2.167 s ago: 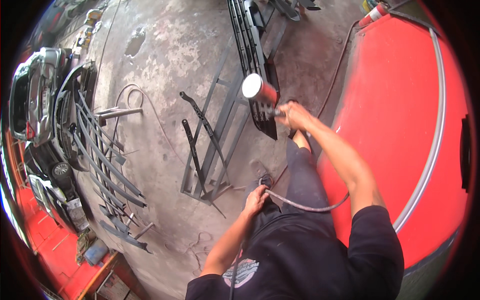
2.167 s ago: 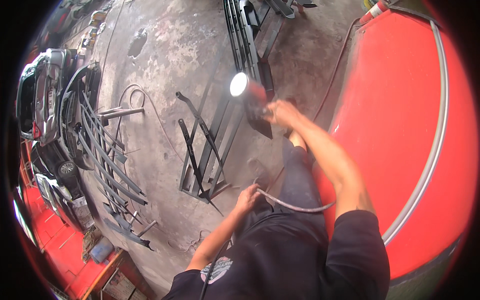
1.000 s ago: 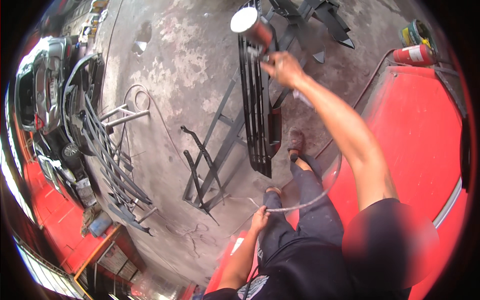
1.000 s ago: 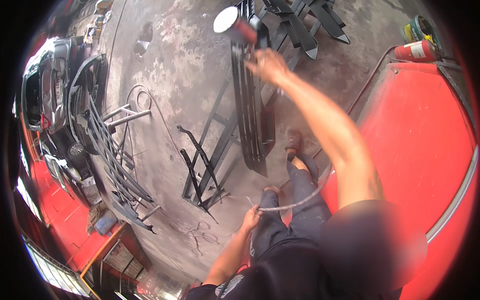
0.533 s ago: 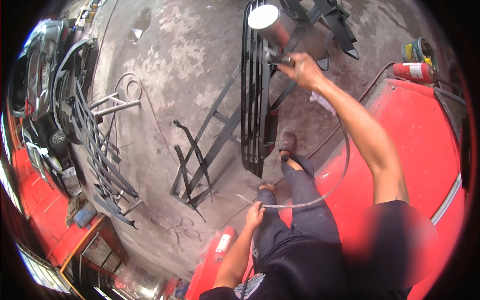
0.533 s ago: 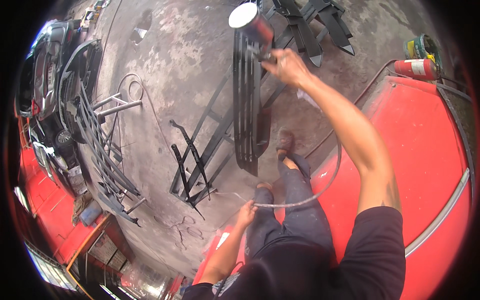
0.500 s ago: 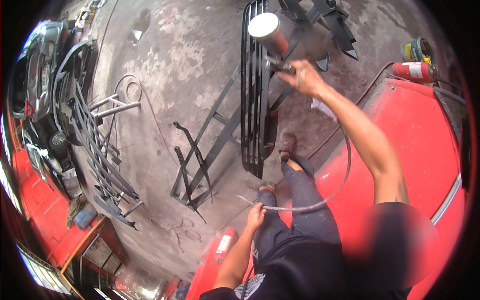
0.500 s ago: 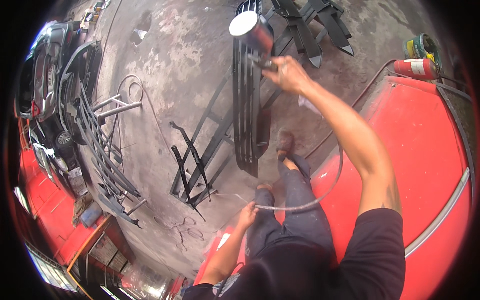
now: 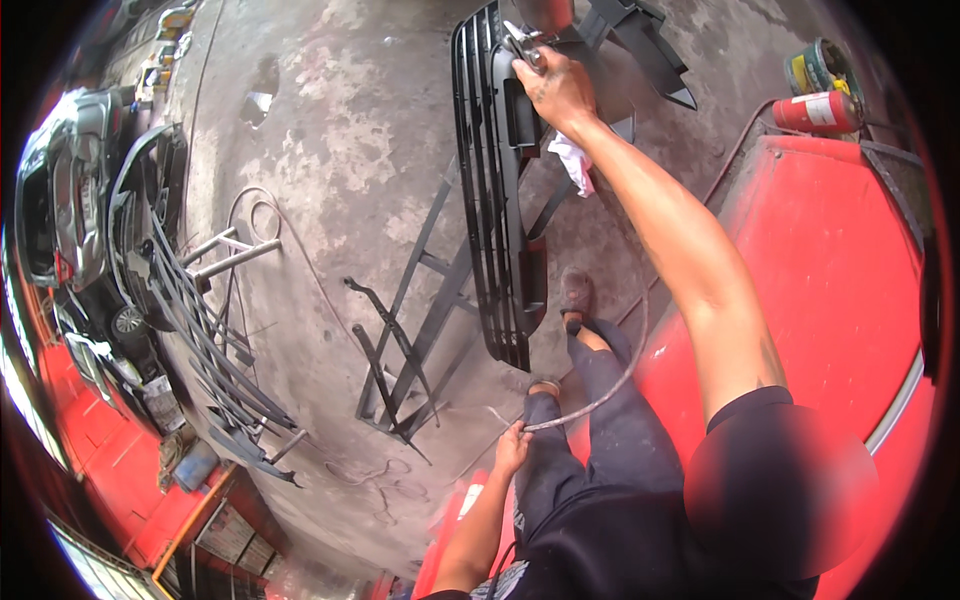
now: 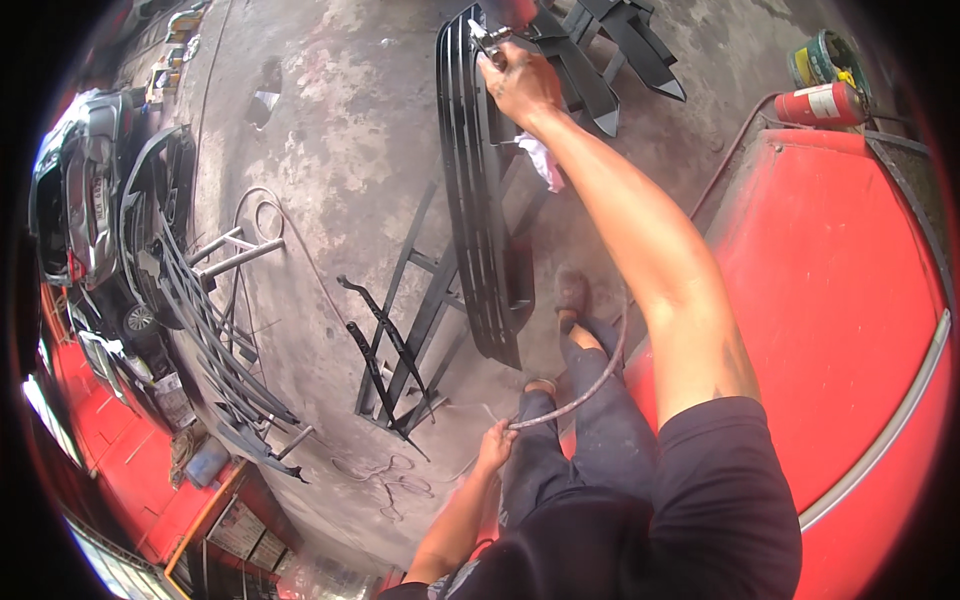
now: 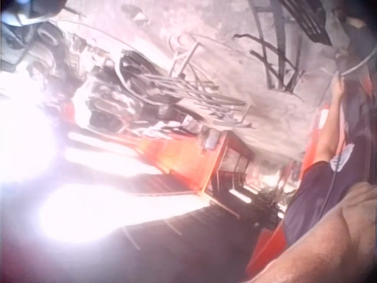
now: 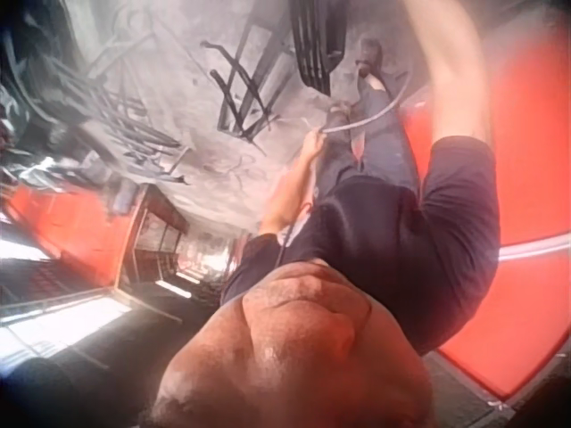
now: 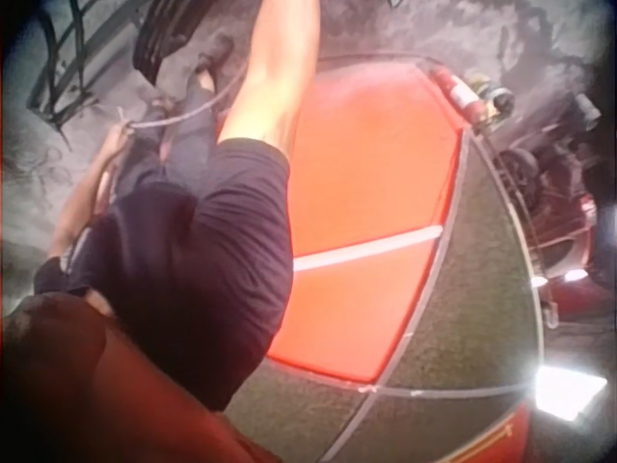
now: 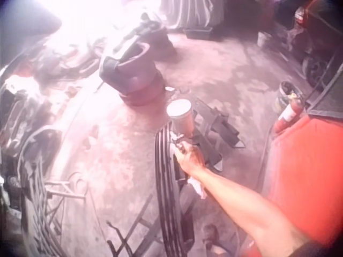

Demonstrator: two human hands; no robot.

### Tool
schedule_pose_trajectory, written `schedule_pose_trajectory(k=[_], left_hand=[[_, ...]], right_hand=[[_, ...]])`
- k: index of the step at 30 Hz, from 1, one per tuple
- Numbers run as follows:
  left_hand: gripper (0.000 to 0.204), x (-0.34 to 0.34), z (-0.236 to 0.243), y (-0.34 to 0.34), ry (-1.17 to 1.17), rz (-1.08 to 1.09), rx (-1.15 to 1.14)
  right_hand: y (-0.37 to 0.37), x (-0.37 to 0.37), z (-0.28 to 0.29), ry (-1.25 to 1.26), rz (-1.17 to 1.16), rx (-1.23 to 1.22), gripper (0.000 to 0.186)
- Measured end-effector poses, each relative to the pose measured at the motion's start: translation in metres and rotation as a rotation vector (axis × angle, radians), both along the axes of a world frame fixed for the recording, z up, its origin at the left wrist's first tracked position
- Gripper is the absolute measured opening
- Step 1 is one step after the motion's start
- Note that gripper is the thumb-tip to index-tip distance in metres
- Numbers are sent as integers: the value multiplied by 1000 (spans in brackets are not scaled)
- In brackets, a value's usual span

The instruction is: The person uses a spray gun to apply black paint to various metal car parts, including a grille and frame components, arranged on a stand in a workshop. The person moves around the parts to ensure even coverage on all sides.

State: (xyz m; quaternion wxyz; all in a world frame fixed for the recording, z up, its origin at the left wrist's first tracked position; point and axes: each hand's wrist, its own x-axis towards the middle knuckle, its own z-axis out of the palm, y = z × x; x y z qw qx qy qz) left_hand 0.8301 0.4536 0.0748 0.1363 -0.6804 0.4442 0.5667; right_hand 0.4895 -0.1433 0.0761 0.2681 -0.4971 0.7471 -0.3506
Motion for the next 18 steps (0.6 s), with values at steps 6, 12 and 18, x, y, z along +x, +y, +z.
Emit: schedule_pose_trajectory(k=[6,12,18], left_hand=[[37,5,8,-4,15,-66,67],[37,27,1,39,59,-137,32],[39,15,-4,11,84,-144,99]], right_hand=[[64,9,5,-191,61,165,32],[171,33,-7,-320,178,262,37],[107,16,-19,-252,134,173,40]])
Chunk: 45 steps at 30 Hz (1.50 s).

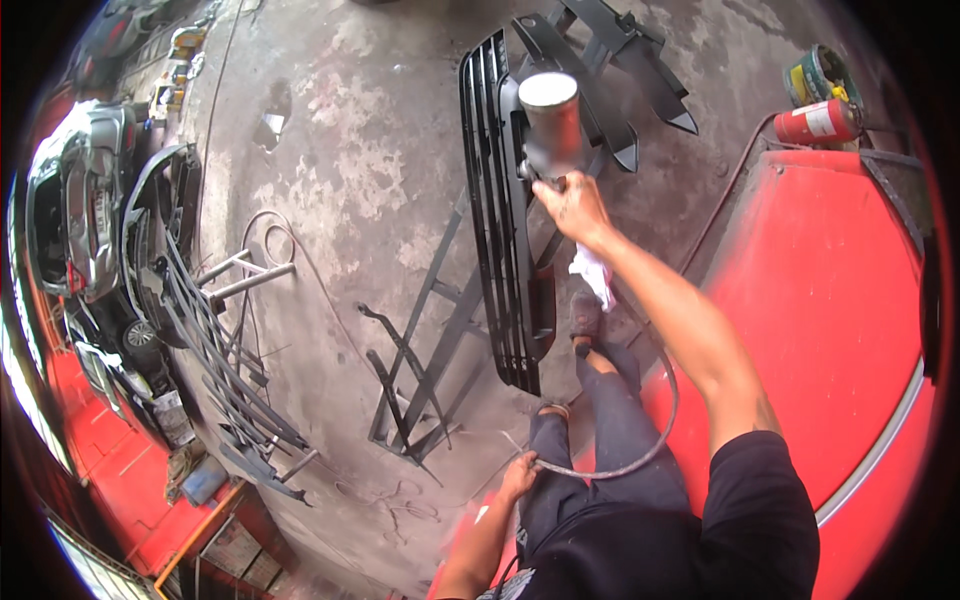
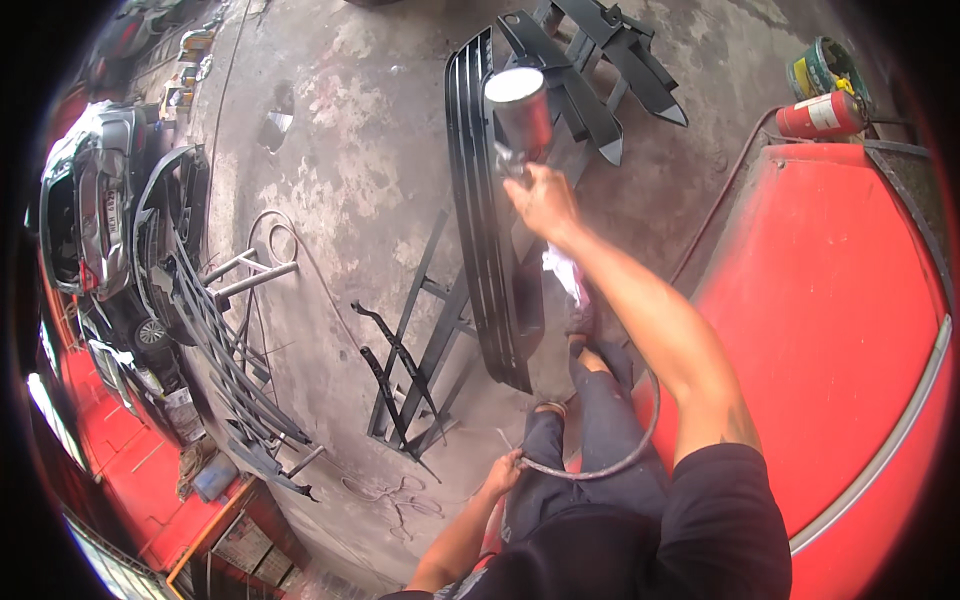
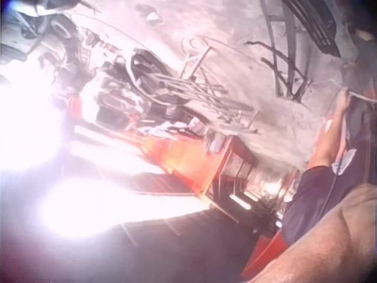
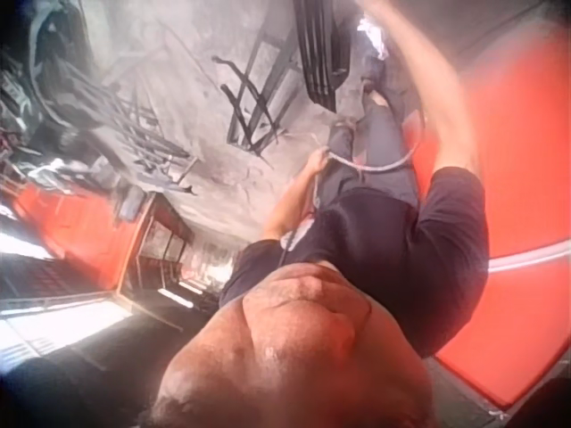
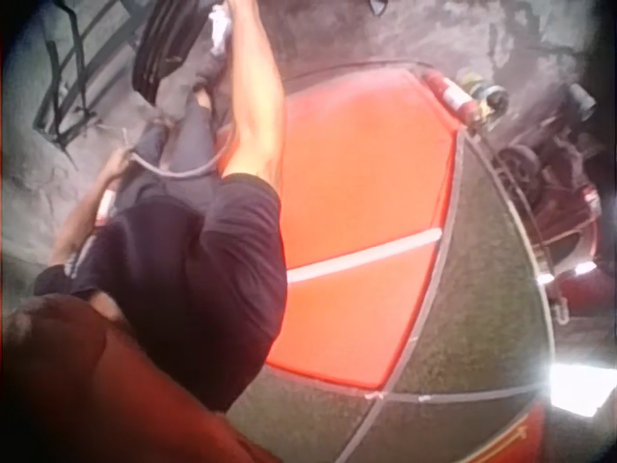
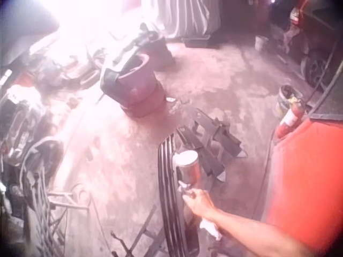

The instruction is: The person uses a spray gun to apply black paint to various metal car parts, including a grille and frame components, arranged on a stand in a workshop. The person moves around the parts to ensure even coverage on all sides.

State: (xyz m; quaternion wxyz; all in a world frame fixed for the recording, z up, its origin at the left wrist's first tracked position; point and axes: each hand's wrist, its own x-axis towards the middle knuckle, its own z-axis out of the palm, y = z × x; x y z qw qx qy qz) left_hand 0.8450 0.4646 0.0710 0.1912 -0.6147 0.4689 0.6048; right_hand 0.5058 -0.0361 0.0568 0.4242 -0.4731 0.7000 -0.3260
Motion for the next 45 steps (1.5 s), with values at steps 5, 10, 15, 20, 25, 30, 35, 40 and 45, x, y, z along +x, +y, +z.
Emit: schedule_pose_trajectory(k=[5,10,15,20,25,30,35,40,45], left_hand=[[40,-10,-18,-10,-52,140,0],[38,-33,-9,-80,-91,213,-63],[40,-29,-15,-80,-117,285,-163],[37,-28,-29,-43,-48,302,-260],[33,-48,-30,-41,-3,417,-216],[30,-66,-36,-52,-1,473,-318],[29,-64,-45,-55,-12,525,-396],[28,-53,-54,-11,-27,523,-531],[29,-51,-52,3,19,563,-410]], right_hand=[[-122,-21,-2,83,-117,-70,32],[-219,-50,-27,400,-145,-223,38],[-215,-46,-31,392,-131,-296,39],[-162,-33,-28,238,-65,-138,31],[-192,-41,-55,332,-24,-178,34],[-254,-44,-64,554,-39,-290,42],[-251,-35,-50,541,3,-273,39],[-190,-20,-37,448,66,-188,35],[-165,1,-27,398,41,-122,35]])
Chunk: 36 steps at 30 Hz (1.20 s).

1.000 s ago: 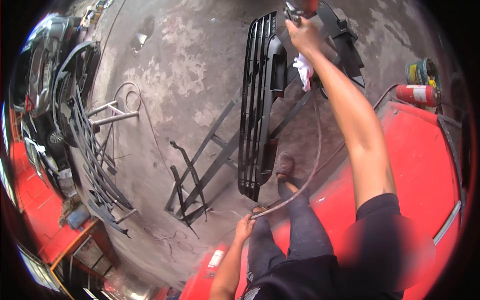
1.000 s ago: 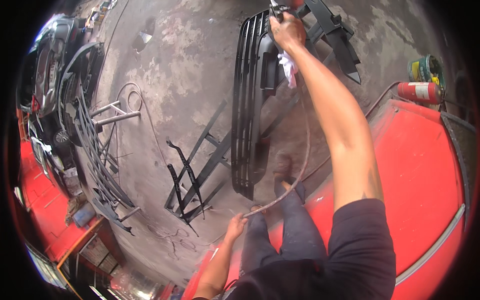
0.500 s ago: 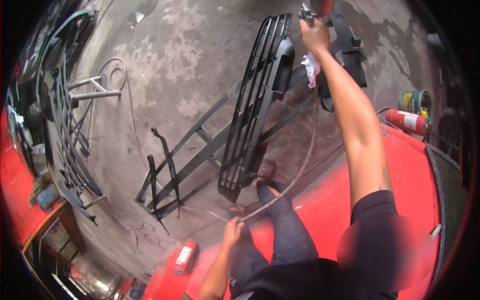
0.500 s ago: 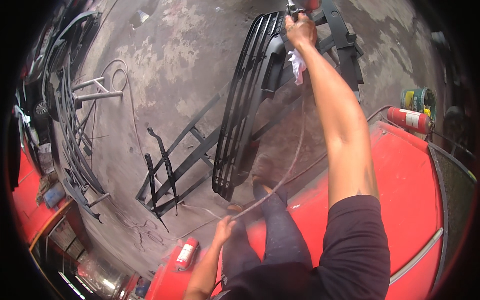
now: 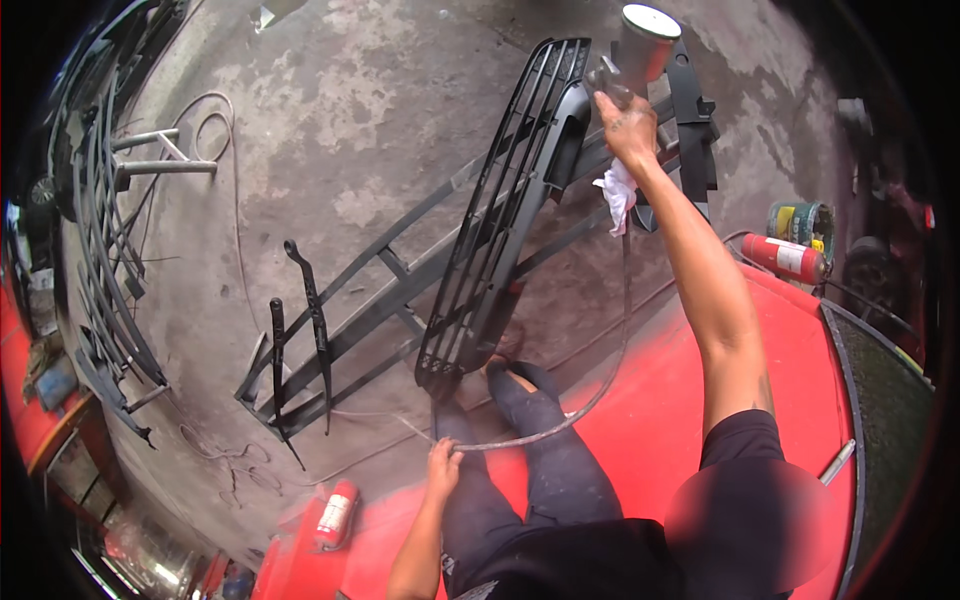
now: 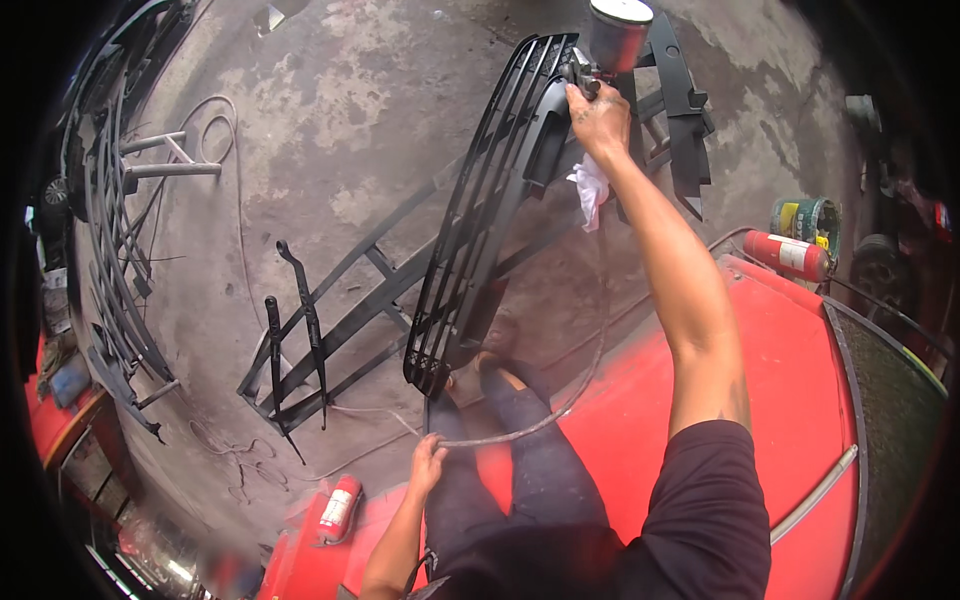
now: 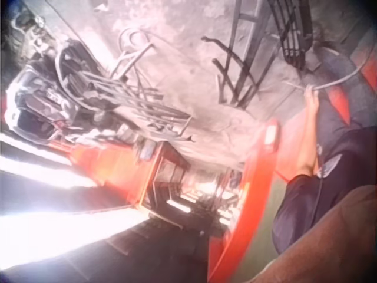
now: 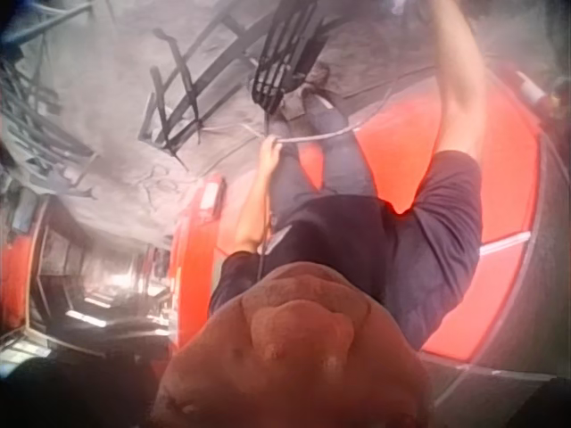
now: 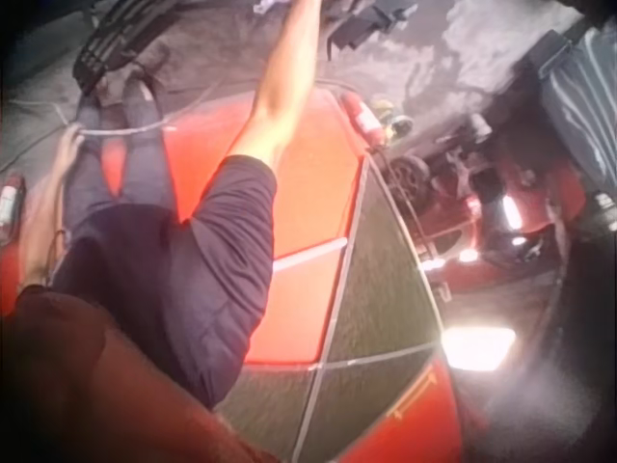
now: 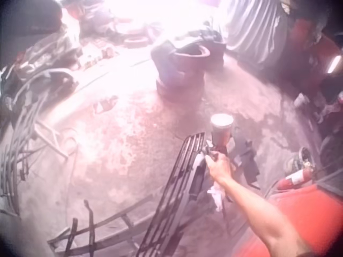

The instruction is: The person uses a spray gun to apply black paint to various metal car parts, including a grille and frame components, arranged on a stand in a workshop. The person moves around the parts to ensure even coverage on all sides.

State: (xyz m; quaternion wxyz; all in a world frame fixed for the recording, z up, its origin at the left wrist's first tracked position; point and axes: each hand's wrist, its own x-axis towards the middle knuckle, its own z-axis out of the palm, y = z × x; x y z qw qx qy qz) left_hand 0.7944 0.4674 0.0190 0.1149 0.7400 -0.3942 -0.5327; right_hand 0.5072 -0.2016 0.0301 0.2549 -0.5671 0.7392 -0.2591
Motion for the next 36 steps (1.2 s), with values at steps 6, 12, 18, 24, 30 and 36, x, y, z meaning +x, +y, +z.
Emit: schedule_pose_trajectory(k=[6,12,18,24,30,36], left_hand=[[27,6,12,-20,94,24,16],[26,21,13,-25,88,52,53],[27,39,17,-6,105,19,56],[29,47,21,14,79,-45,11],[28,43,21,5,59,38,59],[27,48,20,9,88,35,51]], right_hand=[[-61,17,-29,213,23,-101,42],[-79,28,-24,359,-15,-206,43],[-11,49,-3,197,32,-82,38],[13,95,21,49,-33,112,36],[-57,79,-15,517,45,-150,46],[-25,85,-7,380,103,-134,43]])
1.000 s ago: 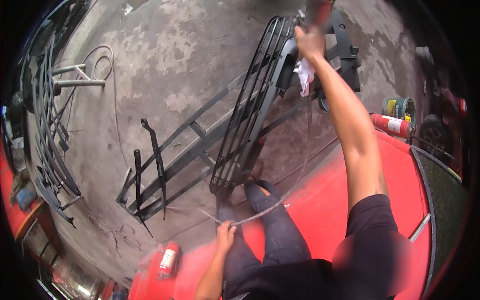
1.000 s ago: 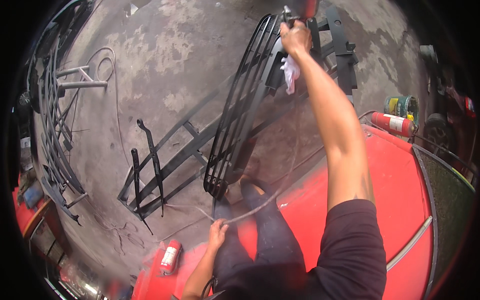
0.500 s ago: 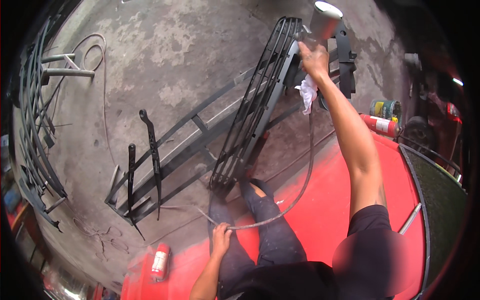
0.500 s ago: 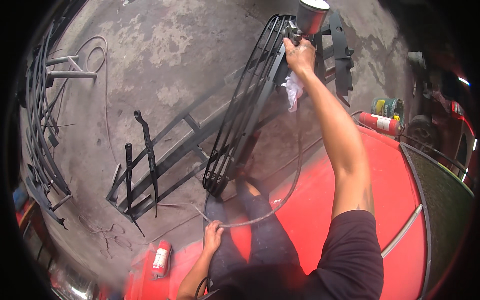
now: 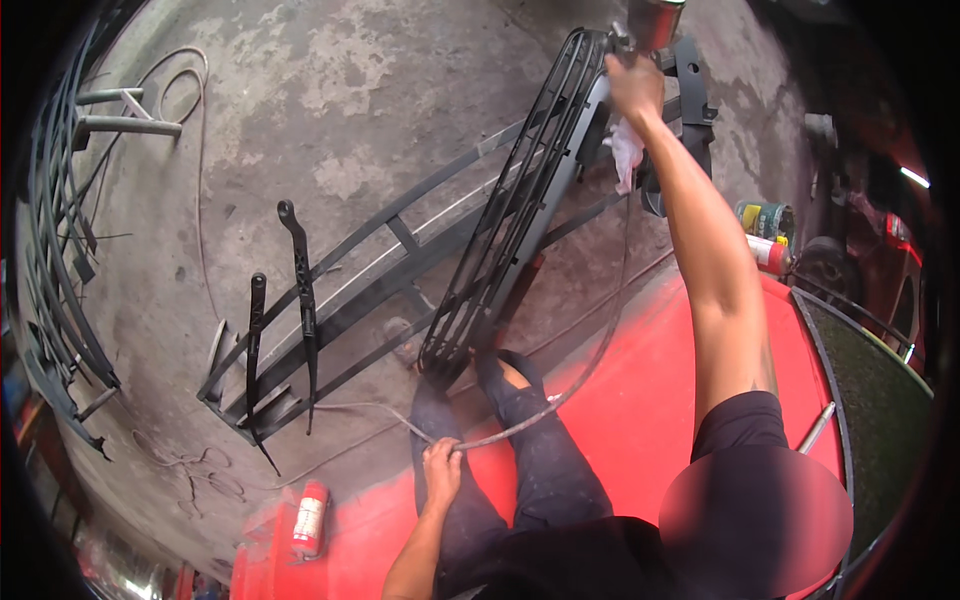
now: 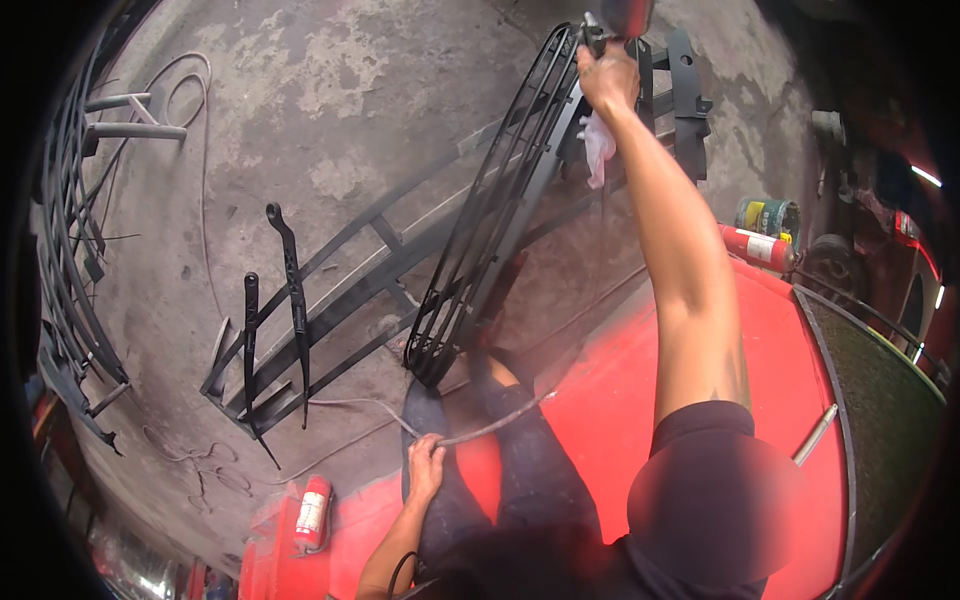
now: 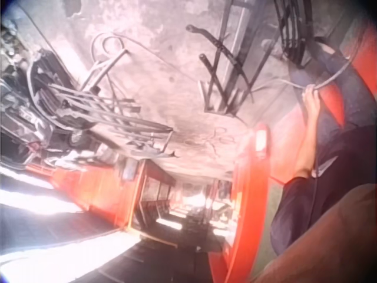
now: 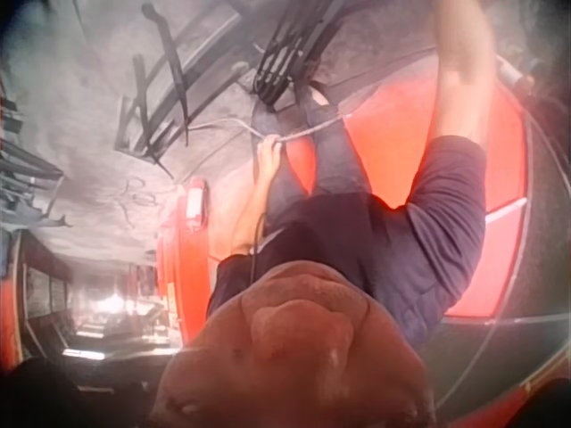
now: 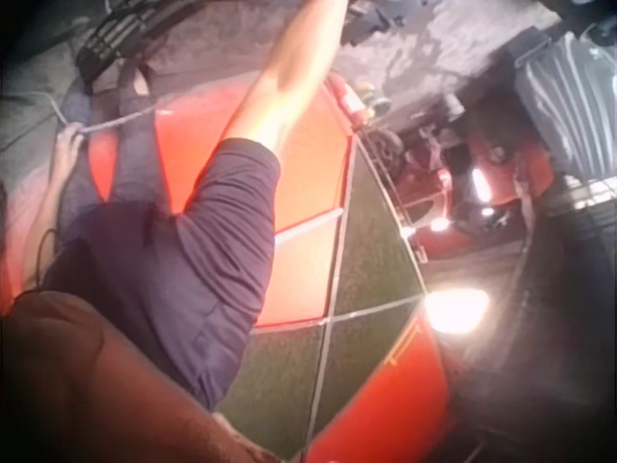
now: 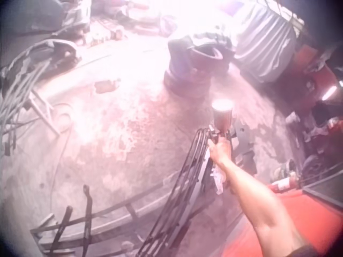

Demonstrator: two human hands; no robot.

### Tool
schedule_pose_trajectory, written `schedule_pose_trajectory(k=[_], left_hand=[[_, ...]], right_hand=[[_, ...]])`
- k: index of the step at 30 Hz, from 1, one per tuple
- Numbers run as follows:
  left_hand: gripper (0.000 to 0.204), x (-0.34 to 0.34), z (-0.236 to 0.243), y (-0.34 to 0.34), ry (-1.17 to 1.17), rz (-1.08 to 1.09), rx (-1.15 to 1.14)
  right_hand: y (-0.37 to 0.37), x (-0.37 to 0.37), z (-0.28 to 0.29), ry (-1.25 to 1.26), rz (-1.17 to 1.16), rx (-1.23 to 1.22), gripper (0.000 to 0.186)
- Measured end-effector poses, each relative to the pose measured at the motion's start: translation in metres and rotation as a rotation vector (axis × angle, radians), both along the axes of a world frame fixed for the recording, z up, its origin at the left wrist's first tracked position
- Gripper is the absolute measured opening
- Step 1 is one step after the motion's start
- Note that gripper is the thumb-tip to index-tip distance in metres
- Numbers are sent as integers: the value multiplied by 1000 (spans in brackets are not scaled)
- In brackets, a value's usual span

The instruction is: The person uses a spray gun to apply black paint to various metal car parts, including a grille and frame components, arranged on a stand in a workshop. The person moves around the parts to ensure even coverage on all sides.

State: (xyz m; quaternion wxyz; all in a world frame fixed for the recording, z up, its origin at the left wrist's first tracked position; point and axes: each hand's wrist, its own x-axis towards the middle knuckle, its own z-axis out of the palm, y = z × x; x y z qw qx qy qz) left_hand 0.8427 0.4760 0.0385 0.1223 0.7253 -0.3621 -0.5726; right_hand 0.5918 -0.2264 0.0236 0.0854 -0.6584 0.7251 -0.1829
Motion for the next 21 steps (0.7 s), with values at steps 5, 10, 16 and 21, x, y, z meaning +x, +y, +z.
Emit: schedule_pose_trajectory(k=[5,10,16,21], left_hand=[[25,3,0,8,-21,-29,-27],[25,5,9,0,22,-44,22],[25,-15,12,-24,14,-18,16],[29,-25,3,-29,1,-18,98]], right_hand=[[69,20,39,-321,-28,347,37],[58,4,51,-275,3,384,38],[-27,-55,25,197,-101,42,43],[-24,-75,29,184,-82,30,51]])
